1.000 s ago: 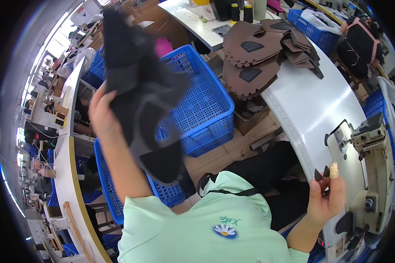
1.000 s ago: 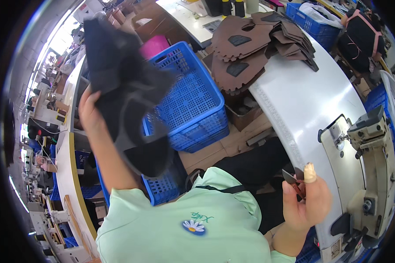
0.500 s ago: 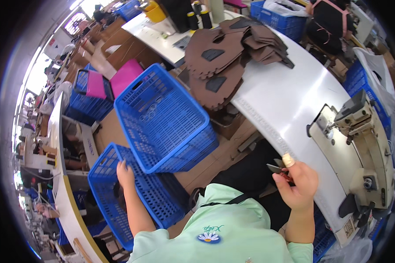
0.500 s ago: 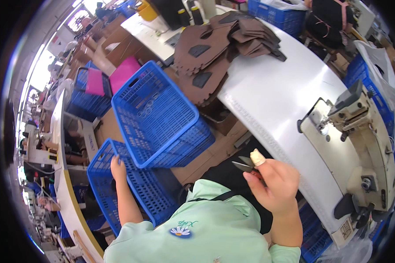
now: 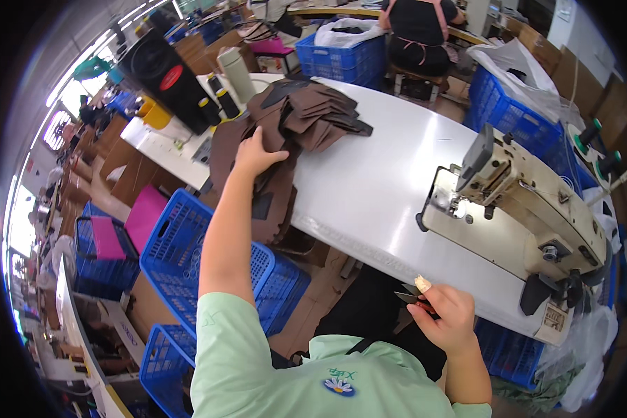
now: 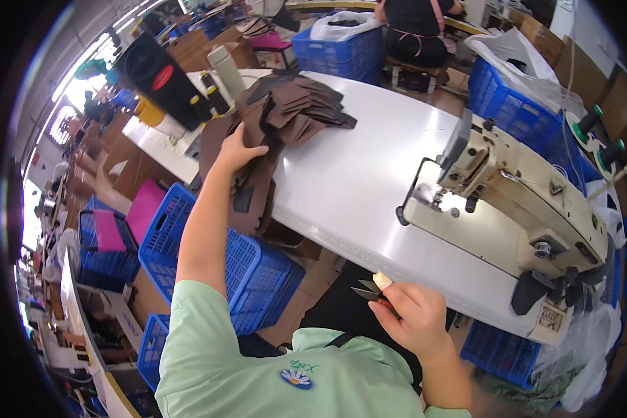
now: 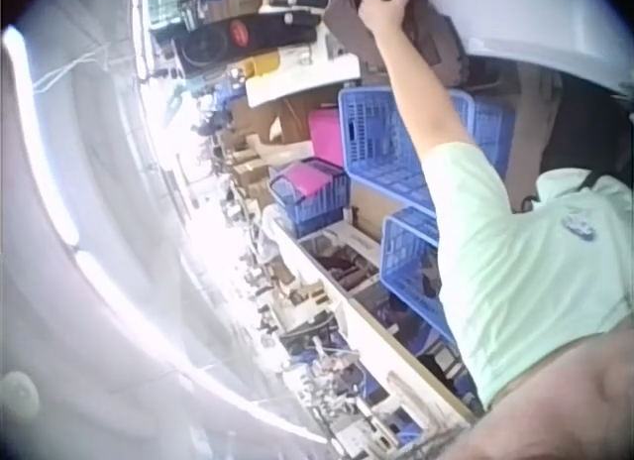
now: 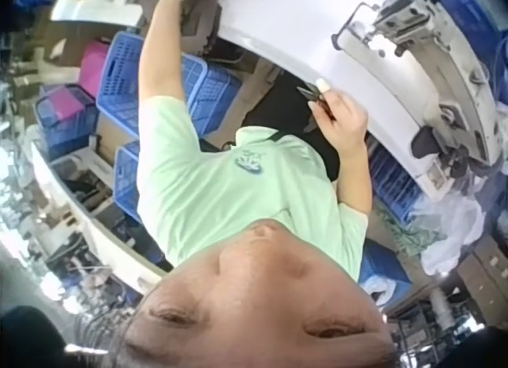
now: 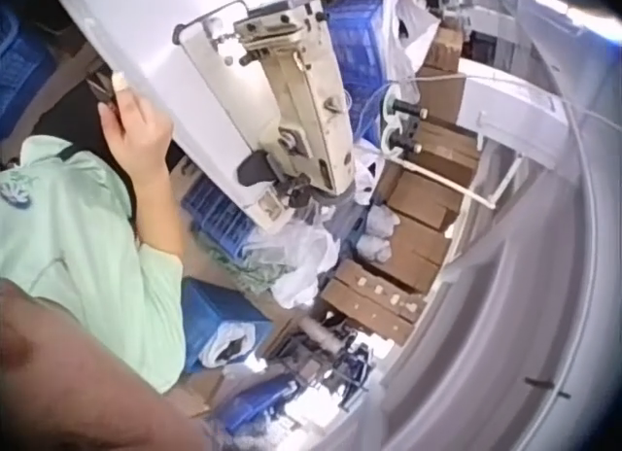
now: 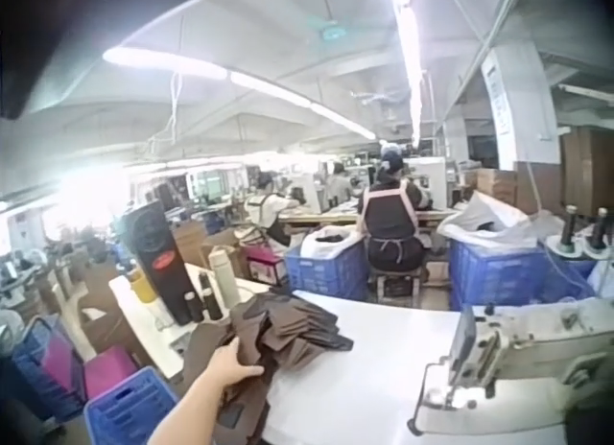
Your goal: Stitching components of shoe uppers using an industrial sewing machine.
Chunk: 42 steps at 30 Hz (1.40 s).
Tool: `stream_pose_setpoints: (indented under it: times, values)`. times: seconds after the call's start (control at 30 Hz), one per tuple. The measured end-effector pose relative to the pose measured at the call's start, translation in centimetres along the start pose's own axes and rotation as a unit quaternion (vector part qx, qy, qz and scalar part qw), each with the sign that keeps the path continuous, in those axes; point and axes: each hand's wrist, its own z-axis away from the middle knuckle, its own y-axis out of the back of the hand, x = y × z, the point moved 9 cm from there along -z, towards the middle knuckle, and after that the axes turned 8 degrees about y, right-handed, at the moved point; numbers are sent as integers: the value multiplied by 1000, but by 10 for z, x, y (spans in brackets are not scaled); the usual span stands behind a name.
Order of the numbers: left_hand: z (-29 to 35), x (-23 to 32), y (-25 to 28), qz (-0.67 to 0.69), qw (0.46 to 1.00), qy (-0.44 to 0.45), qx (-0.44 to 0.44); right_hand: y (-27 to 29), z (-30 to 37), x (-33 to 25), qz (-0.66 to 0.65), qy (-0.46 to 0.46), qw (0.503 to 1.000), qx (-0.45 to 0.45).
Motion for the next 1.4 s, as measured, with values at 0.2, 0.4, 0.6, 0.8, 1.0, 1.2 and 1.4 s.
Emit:
stream_pose_setpoints:
  times: [0.2, 0.4, 0.6, 0.8, 1.0, 1.2, 1.4]
  values:
    - [2, 24, 21, 95, 995, 9, -18, 6, 28, 32, -13, -108, 994, 30]
    - [-58, 11, 74, 504, 857, 53, 92, 12, 28, 31, -4, -71, 997, 38]
    - [23, 119, 123, 560, 797, -100, 204, 45, 70, 57, 35, -161, 985, 43]
    - [207, 103, 51, 229, 929, -211, 200, 188, 202, 120, 313, -309, 886, 145]
    - [287, 111, -13, 249, 949, -133, 143, 303, 382, 190, 468, -413, 773, 117]
    - [307, 84, -52, 300, 954, -7, -5, 285, 366, 183, 400, -329, 819, 245]
    - [325, 102, -70, 362, 929, 25, -75, 204, 264, 153, 408, -479, 758, 173]
